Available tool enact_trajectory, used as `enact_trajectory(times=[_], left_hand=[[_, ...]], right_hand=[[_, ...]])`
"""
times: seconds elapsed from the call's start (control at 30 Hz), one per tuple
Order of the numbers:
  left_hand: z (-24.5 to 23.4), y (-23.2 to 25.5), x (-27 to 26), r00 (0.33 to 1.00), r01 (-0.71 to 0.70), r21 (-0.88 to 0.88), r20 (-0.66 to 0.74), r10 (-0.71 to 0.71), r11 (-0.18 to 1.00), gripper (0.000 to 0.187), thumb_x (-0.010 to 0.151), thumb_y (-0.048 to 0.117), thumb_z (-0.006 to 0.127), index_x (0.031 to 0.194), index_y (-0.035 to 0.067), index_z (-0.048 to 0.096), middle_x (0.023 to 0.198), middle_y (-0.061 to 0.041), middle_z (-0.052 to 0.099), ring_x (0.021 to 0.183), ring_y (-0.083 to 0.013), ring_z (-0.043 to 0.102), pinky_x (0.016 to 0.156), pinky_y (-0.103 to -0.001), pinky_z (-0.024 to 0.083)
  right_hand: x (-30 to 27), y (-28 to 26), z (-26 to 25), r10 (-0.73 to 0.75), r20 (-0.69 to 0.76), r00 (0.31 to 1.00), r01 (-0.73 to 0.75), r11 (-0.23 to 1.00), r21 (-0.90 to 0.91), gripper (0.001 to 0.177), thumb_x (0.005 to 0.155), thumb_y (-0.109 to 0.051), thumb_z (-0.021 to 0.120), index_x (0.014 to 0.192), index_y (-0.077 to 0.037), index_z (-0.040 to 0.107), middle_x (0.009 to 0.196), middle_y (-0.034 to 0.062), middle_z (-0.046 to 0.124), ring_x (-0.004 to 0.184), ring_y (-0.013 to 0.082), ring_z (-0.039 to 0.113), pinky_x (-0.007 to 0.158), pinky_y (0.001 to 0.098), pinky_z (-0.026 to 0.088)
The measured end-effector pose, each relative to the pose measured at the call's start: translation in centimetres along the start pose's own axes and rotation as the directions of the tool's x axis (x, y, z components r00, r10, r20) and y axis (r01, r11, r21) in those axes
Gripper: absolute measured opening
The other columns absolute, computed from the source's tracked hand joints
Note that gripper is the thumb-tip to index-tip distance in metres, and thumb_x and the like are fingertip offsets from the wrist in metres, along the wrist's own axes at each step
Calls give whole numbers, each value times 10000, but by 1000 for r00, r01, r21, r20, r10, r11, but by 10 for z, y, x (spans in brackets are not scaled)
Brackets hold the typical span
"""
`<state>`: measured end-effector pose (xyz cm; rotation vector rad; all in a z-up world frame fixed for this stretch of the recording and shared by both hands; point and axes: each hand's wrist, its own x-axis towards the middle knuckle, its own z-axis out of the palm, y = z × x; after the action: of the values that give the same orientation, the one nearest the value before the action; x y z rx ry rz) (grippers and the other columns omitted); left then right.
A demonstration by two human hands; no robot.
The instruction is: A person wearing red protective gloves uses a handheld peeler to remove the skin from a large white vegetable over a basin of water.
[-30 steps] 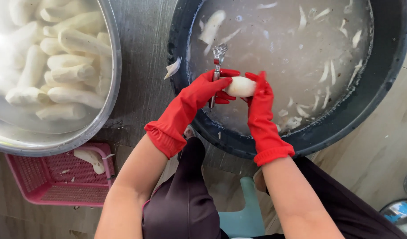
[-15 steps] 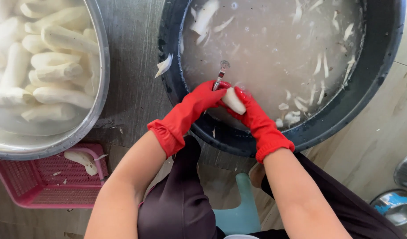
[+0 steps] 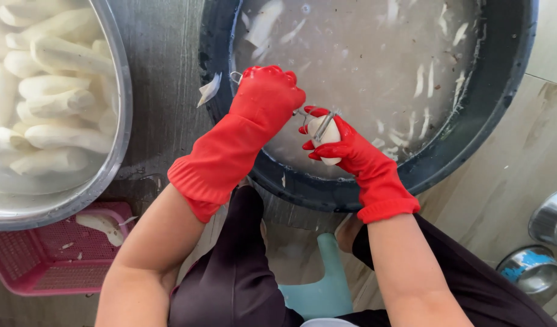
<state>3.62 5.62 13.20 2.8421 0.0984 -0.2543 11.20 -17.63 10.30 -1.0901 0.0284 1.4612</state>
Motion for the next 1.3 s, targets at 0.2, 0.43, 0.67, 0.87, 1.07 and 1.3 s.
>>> enact_trajectory(times=[0.2,0.43,0.67,0.87,1.07,1.3], left_hand=[[6,0,8,966,-220,223,-86,244,950,237,702,22,860,837,149,712,734,-17,642,703,-218,629,728,-440,576],[-2,1,3,963,-159,271,-167,209,949,325,611,-24,915,772,144,689,695,-22,609,666,-198,582,675,-446,548],[68,-60,13,984,-113,340,-93,152,934,202,469,119,788,604,208,668,674,19,532,589,-292,577,472,-373,411],[139,-44,-14,982,191,287,-62,-181,939,224,818,0,813,984,110,710,863,-90,674,899,-283,691,838,-576,530],[47,2,-22,938,300,-12,186,-292,954,208,926,2,667,1070,99,782,890,-94,740,845,-305,732,854,-528,537],[-17,13,-14,869,467,-735,277,-410,492,121,946,271,682,1045,336,700,1028,13,754,921,-254,746,885,-401,582]], right_hand=[[-10,-2,-2,-36,3,999,36,995,-94,851,613,-11,918,1392,-138,599,1253,200,700,1077,435,711,892,610,592],[-10,10,-4,54,-52,997,-55,998,-18,907,571,34,926,1392,-147,586,1245,267,675,1025,510,708,859,605,600],[-18,-51,37,225,-171,959,-255,950,-180,833,731,-5,719,1512,-186,492,1219,176,642,991,314,697,795,382,616],[24,46,-36,-154,-396,905,-104,823,-558,988,684,-243,989,1523,-178,472,1384,233,562,1272,434,572,1036,547,503],[32,96,-65,-234,-518,823,-123,817,-564,954,674,-341,1004,1467,-131,518,1314,176,653,1221,374,642,1030,509,535],[32,32,-8,-445,-371,815,238,841,-486,845,657,-132,1020,1395,-203,616,1043,90,747,982,220,756,968,404,598]])
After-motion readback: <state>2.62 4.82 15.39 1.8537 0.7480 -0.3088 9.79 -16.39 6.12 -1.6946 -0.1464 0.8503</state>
